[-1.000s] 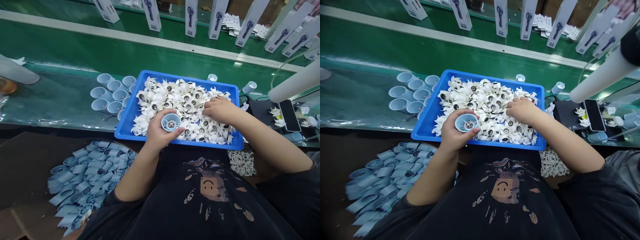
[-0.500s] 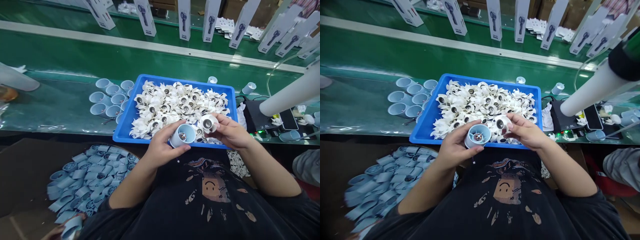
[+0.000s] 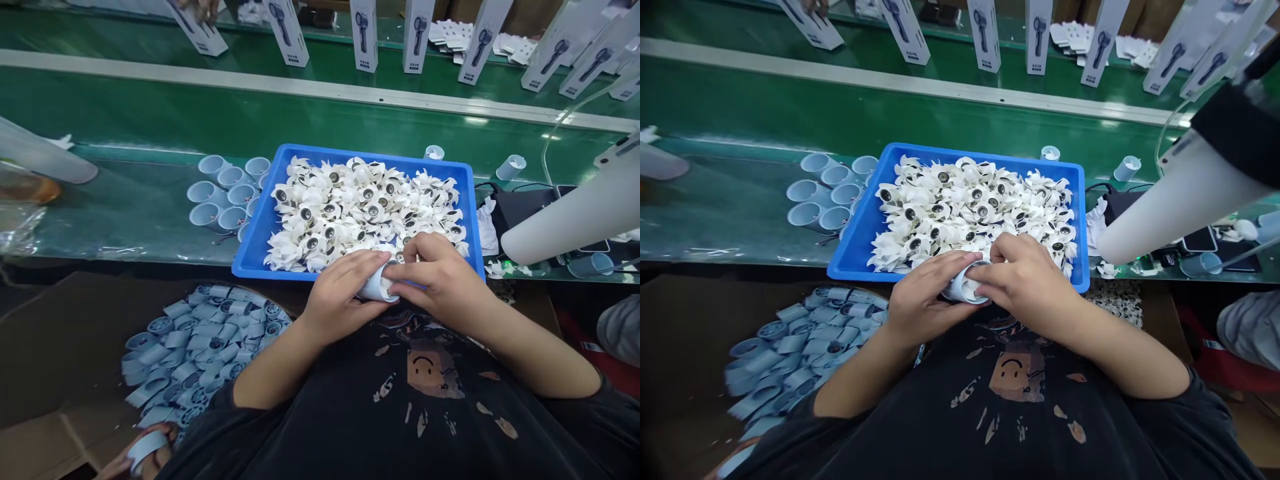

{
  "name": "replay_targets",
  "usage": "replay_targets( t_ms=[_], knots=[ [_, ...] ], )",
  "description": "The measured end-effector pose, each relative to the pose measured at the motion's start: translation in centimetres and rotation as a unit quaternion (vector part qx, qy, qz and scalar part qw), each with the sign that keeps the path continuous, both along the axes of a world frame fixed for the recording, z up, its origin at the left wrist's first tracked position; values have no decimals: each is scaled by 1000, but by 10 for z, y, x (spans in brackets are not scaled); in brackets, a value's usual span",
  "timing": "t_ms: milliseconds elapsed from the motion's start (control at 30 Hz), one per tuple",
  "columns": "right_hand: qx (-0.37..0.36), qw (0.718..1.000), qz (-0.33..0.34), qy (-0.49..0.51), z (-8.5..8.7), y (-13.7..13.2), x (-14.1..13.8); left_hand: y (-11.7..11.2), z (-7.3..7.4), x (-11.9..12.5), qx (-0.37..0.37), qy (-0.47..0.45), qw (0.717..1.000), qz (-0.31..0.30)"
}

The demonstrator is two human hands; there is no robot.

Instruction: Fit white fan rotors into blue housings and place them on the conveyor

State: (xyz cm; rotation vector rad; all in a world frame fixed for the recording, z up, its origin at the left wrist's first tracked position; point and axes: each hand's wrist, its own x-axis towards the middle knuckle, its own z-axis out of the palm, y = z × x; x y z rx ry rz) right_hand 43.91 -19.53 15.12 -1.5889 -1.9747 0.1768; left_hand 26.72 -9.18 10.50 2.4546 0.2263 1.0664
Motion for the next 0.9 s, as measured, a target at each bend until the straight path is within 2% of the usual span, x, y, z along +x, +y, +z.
replay_targets(
  t_ms=[100,233,333,433,567,633,767,833,900],
  knots=[
    [-27,1000,10,8,-1,7,-2,-8,-2,3,26,-35,998,39],
    [-23,999,-7,27,0,5,1,-10,-7,1,4,-21,998,52],
    [6,992,27,121,7,-8,9,2,-12,-4,-34,7,997,64],
    [37,982,43,178,9,-23,18,28,-10,-6,-37,31,998,35],
    [61,991,13,121,-4,-35,25,67,11,5,22,72,997,21],
    [97,992,-17,73,-10,-35,25,75,25,15,44,99,994,-1],
    [160,980,-80,-82,-11,-26,19,62,43,34,64,102,988,-101],
    [167,971,-106,-134,-8,-21,15,51,44,38,59,83,986,-136],
    [170,968,-126,-138,-5,-17,11,42,42,38,62,64,986,-143]
  ],
)
